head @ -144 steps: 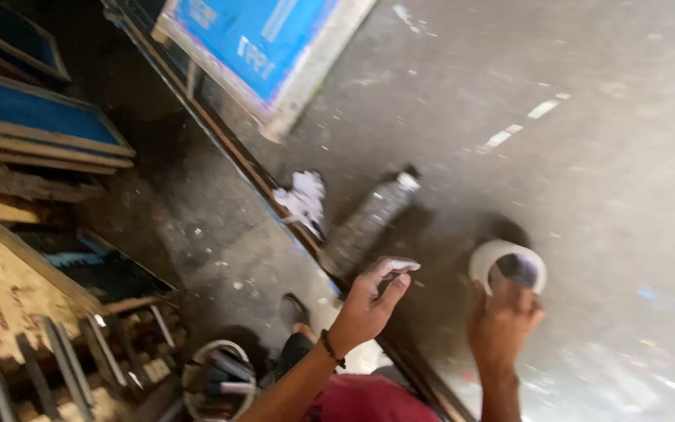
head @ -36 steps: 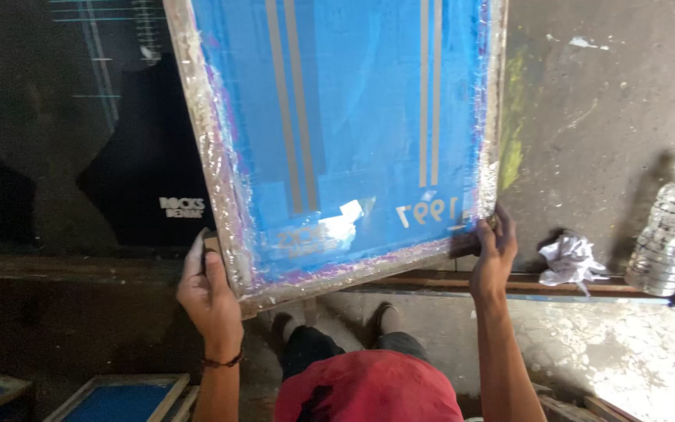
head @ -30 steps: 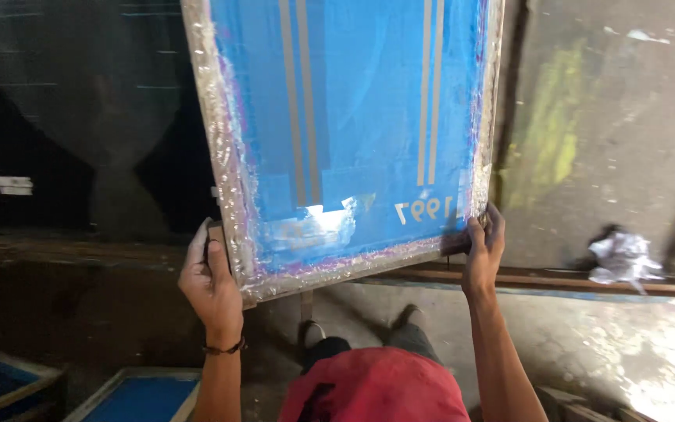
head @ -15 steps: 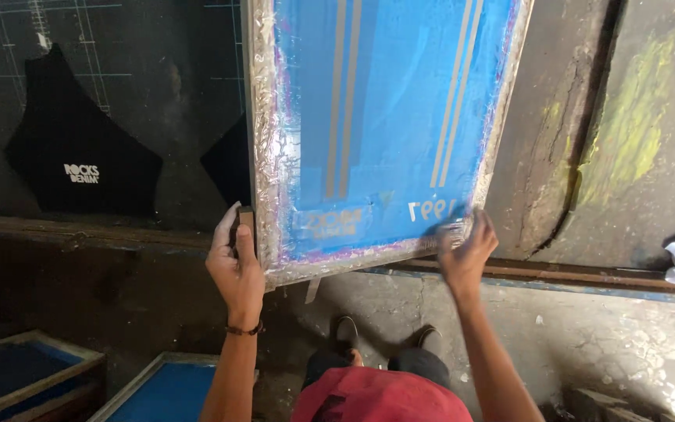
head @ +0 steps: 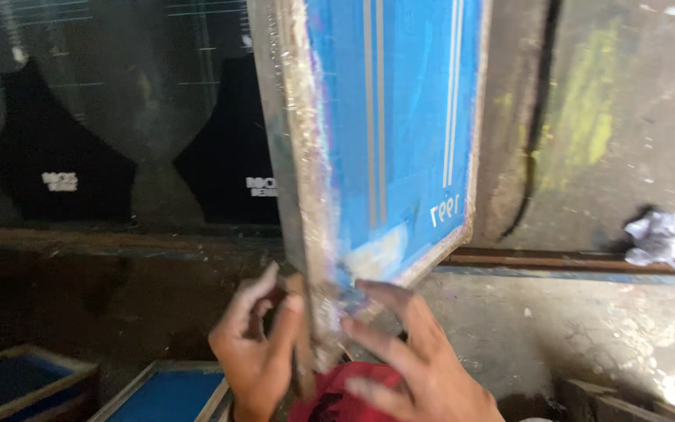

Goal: The person applies strips of clear tape to the edges of a blue screen frame, smoothing them down with their fingers. They then use a white cloth to wipe the surface of the screen.

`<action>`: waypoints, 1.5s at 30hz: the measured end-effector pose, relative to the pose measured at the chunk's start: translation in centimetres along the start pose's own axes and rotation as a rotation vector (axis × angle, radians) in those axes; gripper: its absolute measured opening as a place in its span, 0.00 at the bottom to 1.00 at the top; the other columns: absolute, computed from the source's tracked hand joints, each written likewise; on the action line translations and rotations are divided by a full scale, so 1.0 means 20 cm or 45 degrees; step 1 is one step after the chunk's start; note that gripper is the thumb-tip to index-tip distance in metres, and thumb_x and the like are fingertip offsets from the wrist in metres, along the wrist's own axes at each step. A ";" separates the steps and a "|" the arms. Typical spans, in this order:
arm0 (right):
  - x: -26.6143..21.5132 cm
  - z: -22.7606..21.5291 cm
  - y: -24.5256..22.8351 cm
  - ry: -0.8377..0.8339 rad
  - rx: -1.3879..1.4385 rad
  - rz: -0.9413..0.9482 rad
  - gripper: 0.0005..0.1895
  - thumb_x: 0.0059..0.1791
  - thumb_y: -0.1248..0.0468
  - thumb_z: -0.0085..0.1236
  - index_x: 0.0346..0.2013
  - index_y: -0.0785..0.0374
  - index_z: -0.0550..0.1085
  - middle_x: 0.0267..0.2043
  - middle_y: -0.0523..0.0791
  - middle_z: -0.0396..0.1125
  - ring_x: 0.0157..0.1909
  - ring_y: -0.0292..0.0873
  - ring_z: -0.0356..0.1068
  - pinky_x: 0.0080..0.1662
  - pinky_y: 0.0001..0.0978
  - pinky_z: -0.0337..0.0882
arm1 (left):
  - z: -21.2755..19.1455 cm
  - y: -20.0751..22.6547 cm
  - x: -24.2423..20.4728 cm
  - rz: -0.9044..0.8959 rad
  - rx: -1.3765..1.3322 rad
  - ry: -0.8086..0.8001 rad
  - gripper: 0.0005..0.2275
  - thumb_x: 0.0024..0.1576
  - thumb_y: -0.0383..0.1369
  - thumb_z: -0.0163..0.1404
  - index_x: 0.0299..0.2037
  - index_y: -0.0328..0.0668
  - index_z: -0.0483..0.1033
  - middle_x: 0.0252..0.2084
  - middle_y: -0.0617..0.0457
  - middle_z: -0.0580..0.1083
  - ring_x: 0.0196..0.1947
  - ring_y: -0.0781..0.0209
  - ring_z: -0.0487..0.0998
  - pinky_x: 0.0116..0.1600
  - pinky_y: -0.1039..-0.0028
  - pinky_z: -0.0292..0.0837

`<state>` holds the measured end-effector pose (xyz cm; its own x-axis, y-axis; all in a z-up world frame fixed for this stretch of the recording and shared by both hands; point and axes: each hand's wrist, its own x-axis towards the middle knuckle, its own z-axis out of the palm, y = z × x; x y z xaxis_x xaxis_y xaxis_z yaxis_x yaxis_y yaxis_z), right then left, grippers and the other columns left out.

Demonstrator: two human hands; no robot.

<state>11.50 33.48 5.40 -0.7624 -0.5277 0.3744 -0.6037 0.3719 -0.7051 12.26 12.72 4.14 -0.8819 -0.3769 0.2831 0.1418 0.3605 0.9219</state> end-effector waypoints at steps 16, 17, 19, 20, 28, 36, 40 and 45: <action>-0.76 -0.97 0.23 0.973 -0.665 0.924 0.24 0.55 0.87 0.41 0.67 0.94 0.66 0.37 0.66 0.68 0.25 0.53 0.67 0.27 0.38 0.65 | 1.47 -0.62 0.05 0.265 -0.163 -0.587 0.20 0.68 0.40 0.38 0.62 0.33 0.69 0.63 0.43 0.72 0.62 0.49 0.73 0.67 0.63 0.66; -0.86 -1.07 0.40 0.973 -0.690 0.899 0.23 0.63 0.81 0.39 0.72 0.95 0.64 0.31 0.61 0.62 0.24 0.47 0.57 0.25 0.34 0.56 | 1.52 -0.69 0.06 0.135 -0.136 -0.531 0.22 0.68 0.40 0.36 0.66 0.31 0.64 0.67 0.40 0.67 0.67 0.47 0.67 0.70 0.62 0.60; -1.00 -1.21 0.67 0.972 -0.712 0.885 0.23 0.71 0.76 0.37 0.78 0.95 0.62 0.26 0.56 0.56 0.23 0.41 0.47 0.22 0.30 0.48 | 1.60 -0.80 0.09 0.000 -0.104 -0.485 0.25 0.68 0.41 0.34 0.69 0.29 0.59 0.72 0.38 0.61 0.72 0.44 0.61 0.73 0.61 0.53; -1.05 -1.26 0.77 0.954 -0.550 0.914 0.18 0.71 0.76 0.35 0.72 0.90 0.64 0.31 0.58 0.60 0.25 0.47 0.56 0.26 0.35 0.59 | 1.62 -0.83 0.11 -0.112 -0.127 -0.510 0.26 0.67 0.43 0.29 0.71 0.33 0.57 0.73 0.40 0.60 0.73 0.46 0.61 0.74 0.60 0.55; -1.35 -1.03 1.65 1.334 0.139 1.272 0.20 0.68 0.52 0.48 0.45 0.66 0.74 0.30 0.44 0.65 0.21 0.36 0.58 0.22 0.29 0.58 | 1.39 -0.73 0.27 -0.667 -0.296 -0.243 0.36 0.62 0.56 0.30 0.52 0.21 0.73 0.51 0.40 0.77 0.46 0.52 0.76 0.54 0.66 0.68; -0.84 -0.56 1.61 1.294 0.466 1.147 0.18 0.61 0.52 0.46 0.32 0.59 0.68 0.21 0.41 0.61 0.14 0.37 0.57 0.16 0.33 0.61 | 0.86 -0.96 0.48 -0.541 -0.324 -0.190 0.42 0.59 0.62 0.20 0.69 0.33 0.62 0.68 0.30 0.67 0.65 0.34 0.71 0.62 0.48 0.70; -0.49 -0.20 1.54 1.447 0.241 1.016 0.16 0.60 0.54 0.56 0.39 0.66 0.76 0.38 0.51 0.66 0.42 0.43 0.63 0.52 0.43 0.65 | 0.54 -0.90 0.59 -0.572 -0.378 0.183 0.31 0.69 0.51 0.38 0.64 0.24 0.68 0.67 0.27 0.65 0.71 0.38 0.61 0.75 0.54 0.50; -0.11 0.13 1.33 1.375 0.302 0.964 0.14 0.57 0.56 0.55 0.40 0.66 0.78 0.39 0.49 0.67 0.47 0.39 0.60 0.58 0.43 0.64 | 0.20 -1.09 0.74 -0.488 -0.348 0.143 0.36 0.66 0.62 0.34 0.71 0.39 0.65 0.73 0.38 0.59 0.74 0.41 0.54 0.76 0.53 0.40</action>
<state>-2.17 42.51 -15.72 -0.7560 0.6522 0.0550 0.0172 0.1038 -0.9945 -5.68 2.58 -12.86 -0.8420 -0.5338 -0.0779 -0.0578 -0.0543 0.9969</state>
